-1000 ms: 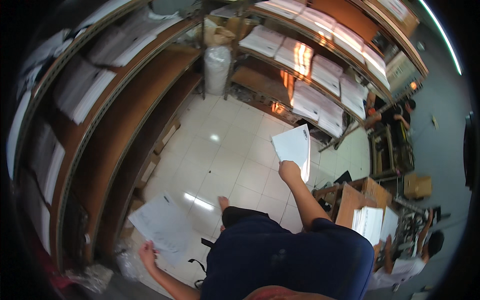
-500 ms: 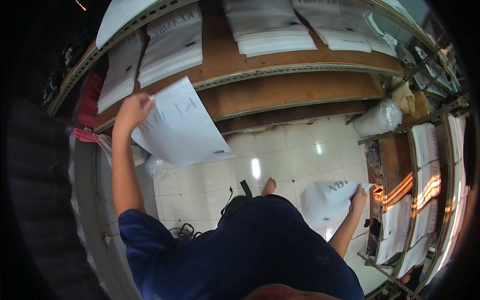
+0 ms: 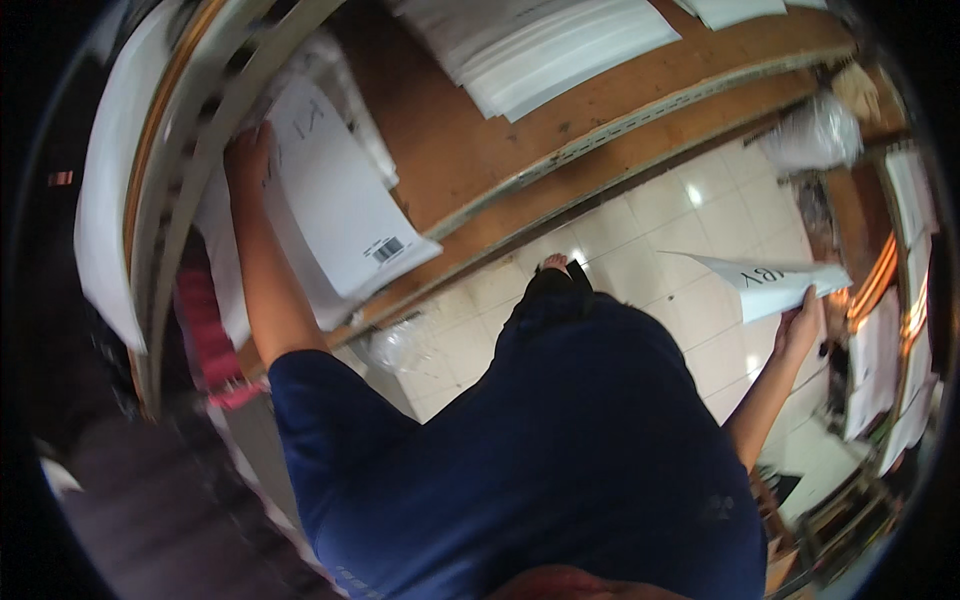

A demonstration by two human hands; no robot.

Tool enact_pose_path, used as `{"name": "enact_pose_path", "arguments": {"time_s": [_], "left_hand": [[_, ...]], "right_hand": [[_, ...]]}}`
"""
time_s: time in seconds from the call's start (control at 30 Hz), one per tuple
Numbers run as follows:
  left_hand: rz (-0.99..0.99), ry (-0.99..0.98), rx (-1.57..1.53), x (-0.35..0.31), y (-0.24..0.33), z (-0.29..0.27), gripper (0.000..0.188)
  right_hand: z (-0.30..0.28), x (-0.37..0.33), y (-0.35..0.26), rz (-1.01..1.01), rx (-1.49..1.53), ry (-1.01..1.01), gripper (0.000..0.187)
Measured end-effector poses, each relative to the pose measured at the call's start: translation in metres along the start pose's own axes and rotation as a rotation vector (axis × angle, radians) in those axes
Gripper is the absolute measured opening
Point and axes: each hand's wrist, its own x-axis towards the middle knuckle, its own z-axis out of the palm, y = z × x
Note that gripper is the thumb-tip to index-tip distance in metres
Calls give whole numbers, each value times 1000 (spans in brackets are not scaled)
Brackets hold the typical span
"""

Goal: The person repeatedly picks up white packages from a table and places them onto a metal shelving unit. They handle the packages one by one, moving between the table and the shelf to stack them in rows.

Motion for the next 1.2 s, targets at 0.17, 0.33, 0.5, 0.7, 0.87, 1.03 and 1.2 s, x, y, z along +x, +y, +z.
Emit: {"name": "enact_pose_path", "arguments": {"time_s": [0.17, 0.33, 0.5, 0.7, 0.87, 1.03, 1.2], "left_hand": [[-29, 7, -50, 81, -77, 74, 50], [74, -46, -18, 148, -66, 84, 42], [219, -83, 44, 165, -40, 71, 34], [632, -76, 137, 123, 74, 24, 26], [871, -97, 40, 57, 158, -25, 21], [965, -341, -666, -47, 272, -84, 17], [1036, -1133, -1349, -270, 455, -95, 15]], "right_hand": [[24, -45, 17, -67, -16, 145, 36], [30, -85, 35, -144, -21, 300, 37], [26, -119, 50, -112, 71, 420, 38], [-19, -157, 64, -91, 100, 567, 38], [-81, -198, 55, -70, -70, 604, 41], [-165, -256, 42, 22, -726, 522, 46], [-216, -297, 25, -40, -825, 523, 38]]}}
